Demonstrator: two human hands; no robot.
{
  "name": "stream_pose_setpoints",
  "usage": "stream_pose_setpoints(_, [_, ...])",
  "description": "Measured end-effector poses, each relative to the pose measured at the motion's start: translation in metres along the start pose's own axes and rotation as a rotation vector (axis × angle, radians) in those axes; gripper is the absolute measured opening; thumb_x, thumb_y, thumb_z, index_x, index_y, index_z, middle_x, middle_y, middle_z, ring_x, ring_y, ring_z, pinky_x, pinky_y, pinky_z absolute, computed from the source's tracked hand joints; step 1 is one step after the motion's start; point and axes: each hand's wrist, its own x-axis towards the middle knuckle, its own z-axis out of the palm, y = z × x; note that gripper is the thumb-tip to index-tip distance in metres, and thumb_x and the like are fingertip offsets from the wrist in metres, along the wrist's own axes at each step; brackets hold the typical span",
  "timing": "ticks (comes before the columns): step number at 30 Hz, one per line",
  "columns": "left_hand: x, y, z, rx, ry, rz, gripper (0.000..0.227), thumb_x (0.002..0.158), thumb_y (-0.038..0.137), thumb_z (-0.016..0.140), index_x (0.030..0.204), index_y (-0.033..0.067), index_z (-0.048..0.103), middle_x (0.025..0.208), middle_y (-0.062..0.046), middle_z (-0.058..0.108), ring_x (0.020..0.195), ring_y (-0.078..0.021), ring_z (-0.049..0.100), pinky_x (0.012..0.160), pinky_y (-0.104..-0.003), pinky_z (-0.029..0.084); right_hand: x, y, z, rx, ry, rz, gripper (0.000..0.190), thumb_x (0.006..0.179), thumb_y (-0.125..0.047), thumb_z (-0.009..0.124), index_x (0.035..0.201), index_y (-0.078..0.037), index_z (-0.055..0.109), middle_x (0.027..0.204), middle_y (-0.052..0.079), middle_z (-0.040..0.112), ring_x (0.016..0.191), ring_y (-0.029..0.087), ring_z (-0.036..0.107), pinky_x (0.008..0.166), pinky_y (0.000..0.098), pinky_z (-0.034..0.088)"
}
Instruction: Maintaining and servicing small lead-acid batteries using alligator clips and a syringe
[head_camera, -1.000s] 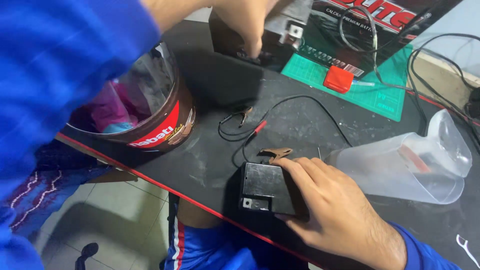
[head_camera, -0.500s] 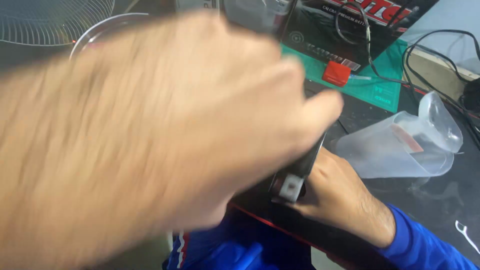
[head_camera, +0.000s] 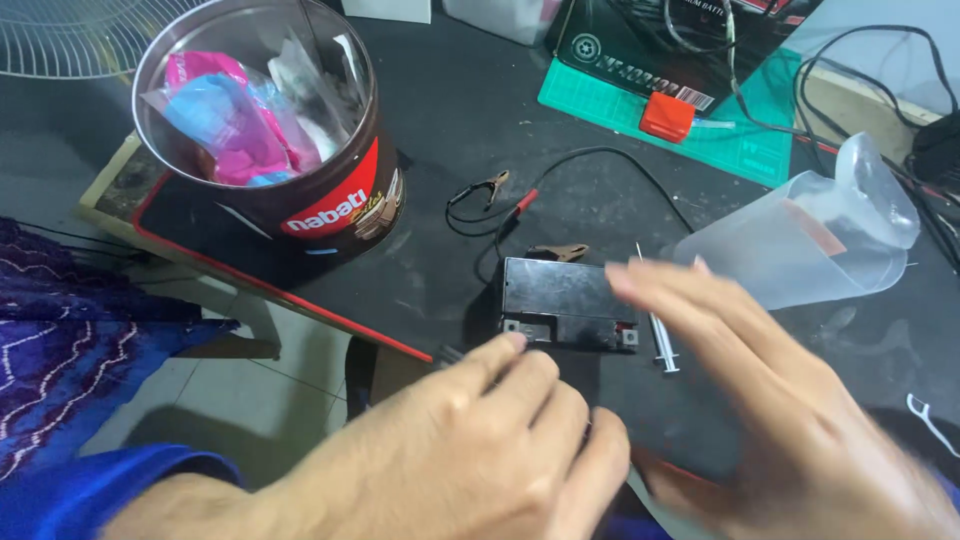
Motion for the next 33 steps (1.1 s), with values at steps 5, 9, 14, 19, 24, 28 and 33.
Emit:
stream_pose_setpoints(5, [-0.012,0.013,0.023,-0.102,0.086,0.010,0.011,0.098,0.011,0.059,0.089,0.0164,0.064,0.074,-0.007,0.064,0.071,-0.0246,0.061,0.079,-0.036,0.052,-0.035,0.016,0.051,0.542,-0.339,0.588,0.078,0.082,-0.048,0.051,0.154,-0.022,0.043,0.162,-0.014,0.054,0.150,0.002,0.046,0.126,0.0360,0.025])
stream_pose_setpoints(9, [-0.022,0.017,0.029,-0.047,0.115,0.043,0.019,0.093,0.001,0.057,0.103,0.0169,0.062,0.076,-0.005,0.060,0.074,-0.0208,0.056,0.080,-0.035,0.051,-0.097,0.032,0.133,1.113,-0.092,0.508,0.074,0.096,-0.013,0.057,0.161,-0.010,0.022,0.170,0.014,0.034,0.155,0.020,0.040,0.126,0.0311,0.023])
stream_pose_setpoints(14, [-0.036,0.030,0.047,-0.066,0.004,0.046,0.020,0.091,0.004,0.056,0.104,0.0060,0.071,0.088,-0.009,0.065,0.085,-0.0244,0.059,0.091,-0.037,0.053,-0.016,-0.077,0.146,0.284,0.481,0.933,0.055,0.083,-0.017,0.060,0.138,-0.022,0.064,0.112,-0.008,0.074,0.093,0.001,0.068,0.083,0.0190,0.042])
stream_pose_setpoints(19, [-0.032,0.012,0.027,-0.211,0.073,-0.044,0.024,0.098,-0.003,0.052,0.113,-0.0049,0.071,0.101,-0.010,0.054,0.068,-0.0258,0.051,0.070,-0.036,0.047,-0.002,-0.090,0.152,-0.063,0.906,0.893,0.031,0.087,-0.006,0.059,0.109,-0.009,0.080,0.088,-0.003,0.079,0.091,0.003,0.064,0.096,0.0219,0.041])
stream_pose_setpoints(24, [-0.032,-0.041,0.006,-1.029,0.173,-0.162,0.049,0.096,0.031,0.059,0.133,0.0031,0.043,0.131,-0.020,0.057,0.131,-0.0394,0.060,0.115,-0.048,0.052,-0.061,-0.030,0.123,0.549,0.519,0.347,0.050,0.098,-0.035,0.046,0.114,0.008,0.066,0.127,0.024,0.076,0.126,0.030,0.076,0.111,0.0371,0.057])
stream_pose_setpoints(28, [-0.041,-0.050,0.050,-0.898,0.153,-0.448,0.078,0.084,0.043,0.071,0.139,-0.0017,0.040,0.141,-0.024,0.048,0.137,-0.0378,0.051,0.118,-0.046,0.040,-0.141,0.142,0.121,0.797,-0.406,0.568,0.065,0.097,-0.040,0.031,0.153,-0.013,0.049,0.168,-0.002,0.043,0.158,0.009,0.025,0.129,0.0335,0.009])
stream_pose_setpoints(33, [-0.039,-0.046,0.100,-0.976,0.072,-0.619,0.107,0.072,0.040,0.088,0.152,0.0021,0.029,0.156,-0.019,0.038,0.147,-0.0314,0.041,0.125,-0.041,0.030,-0.237,0.259,0.086,0.859,-0.701,0.465,0.079,0.093,-0.065,0.026,0.162,-0.027,0.019,0.176,-0.009,0.010,0.162,0.006,0.003,0.128,0.0385,-0.006])
